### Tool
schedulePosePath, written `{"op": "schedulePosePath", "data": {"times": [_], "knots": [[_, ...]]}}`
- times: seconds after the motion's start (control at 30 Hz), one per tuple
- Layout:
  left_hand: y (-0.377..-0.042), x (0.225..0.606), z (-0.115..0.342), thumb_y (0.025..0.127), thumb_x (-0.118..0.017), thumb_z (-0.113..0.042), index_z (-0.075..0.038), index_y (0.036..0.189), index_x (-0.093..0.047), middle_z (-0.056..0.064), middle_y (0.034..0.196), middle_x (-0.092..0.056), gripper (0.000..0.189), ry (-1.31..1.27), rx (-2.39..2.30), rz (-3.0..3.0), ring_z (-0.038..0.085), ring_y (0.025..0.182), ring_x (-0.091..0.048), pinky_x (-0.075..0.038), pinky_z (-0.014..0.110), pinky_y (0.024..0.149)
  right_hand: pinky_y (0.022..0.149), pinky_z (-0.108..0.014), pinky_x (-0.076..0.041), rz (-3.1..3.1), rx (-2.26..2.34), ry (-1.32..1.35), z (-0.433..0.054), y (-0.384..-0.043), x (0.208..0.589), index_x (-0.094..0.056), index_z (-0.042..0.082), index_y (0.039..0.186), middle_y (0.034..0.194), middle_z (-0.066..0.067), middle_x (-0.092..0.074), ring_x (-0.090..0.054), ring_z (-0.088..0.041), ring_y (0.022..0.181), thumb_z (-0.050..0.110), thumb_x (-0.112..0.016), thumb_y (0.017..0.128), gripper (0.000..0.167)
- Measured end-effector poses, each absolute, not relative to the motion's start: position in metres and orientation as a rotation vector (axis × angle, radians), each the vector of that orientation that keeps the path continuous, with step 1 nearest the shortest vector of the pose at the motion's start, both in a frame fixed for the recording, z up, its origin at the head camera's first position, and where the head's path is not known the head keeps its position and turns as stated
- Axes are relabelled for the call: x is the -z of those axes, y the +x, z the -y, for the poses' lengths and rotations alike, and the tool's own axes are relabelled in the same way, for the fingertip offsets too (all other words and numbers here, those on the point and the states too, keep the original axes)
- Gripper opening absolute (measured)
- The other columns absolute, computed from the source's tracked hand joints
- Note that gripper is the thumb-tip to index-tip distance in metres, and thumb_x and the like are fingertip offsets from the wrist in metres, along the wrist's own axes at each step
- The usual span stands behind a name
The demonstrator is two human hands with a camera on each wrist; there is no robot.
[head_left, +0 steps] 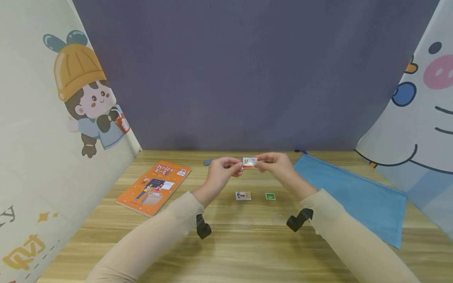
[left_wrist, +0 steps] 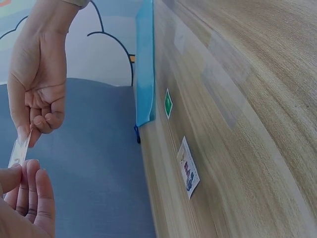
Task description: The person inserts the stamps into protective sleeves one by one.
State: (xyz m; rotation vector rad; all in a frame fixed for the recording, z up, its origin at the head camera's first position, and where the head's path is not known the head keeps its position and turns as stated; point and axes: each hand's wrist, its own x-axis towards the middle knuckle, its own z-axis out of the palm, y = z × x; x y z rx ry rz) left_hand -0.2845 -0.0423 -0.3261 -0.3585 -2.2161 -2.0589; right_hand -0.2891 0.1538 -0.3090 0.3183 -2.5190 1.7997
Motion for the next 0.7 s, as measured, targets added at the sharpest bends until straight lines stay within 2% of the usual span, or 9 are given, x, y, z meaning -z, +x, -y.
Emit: {"op": "schedulePosePath", "data": {"times": [0.13,0.37,0.7], "knots": [[-0.2841,0.3265,0.0420,0.088,-0.071,-0.009,0.006,0.100,-0.069,0.021,0.087,-0.072,0.019,-0.377,2.060,2.209,0.009,0.065,-0.067,-0.061,0.029,0.069,0.079,-0.028,-0.054,2.511,-1.824,0.320,-0.1544,-0.2887,0.3093,-0.067,-0.001,0.114,0.088,0.007,-0.073,-0.064,-0.014,0.079,0.019,-0.071,0.089,0.032],[-0.2851,0.3270,0.0406,0.087,-0.071,-0.007,0.006,0.098,-0.069,0.021,0.086,-0.072,0.016,-0.364,2.076,2.193,0.010,0.065,-0.067,-0.062,0.030,0.069,0.087,-0.032,-0.048,2.511,-1.856,0.272,-0.1528,-0.2879,0.3103,-0.067,0.001,0.114,0.090,0.006,-0.072,-0.061,-0.015,0.084,0.024,-0.071,0.089,0.034],[-0.2853,0.3276,0.0394,0.088,-0.070,-0.006,0.007,0.100,-0.069,0.021,0.087,-0.072,0.018,-0.335,2.096,2.172,0.009,0.065,-0.067,-0.062,0.030,0.071,0.087,-0.031,-0.048,2.454,-1.884,0.230,-0.1468,-0.2869,0.3124,-0.066,0.001,0.115,0.094,0.004,-0.072,-0.061,-0.013,0.086,0.019,-0.071,0.090,0.031]]}}
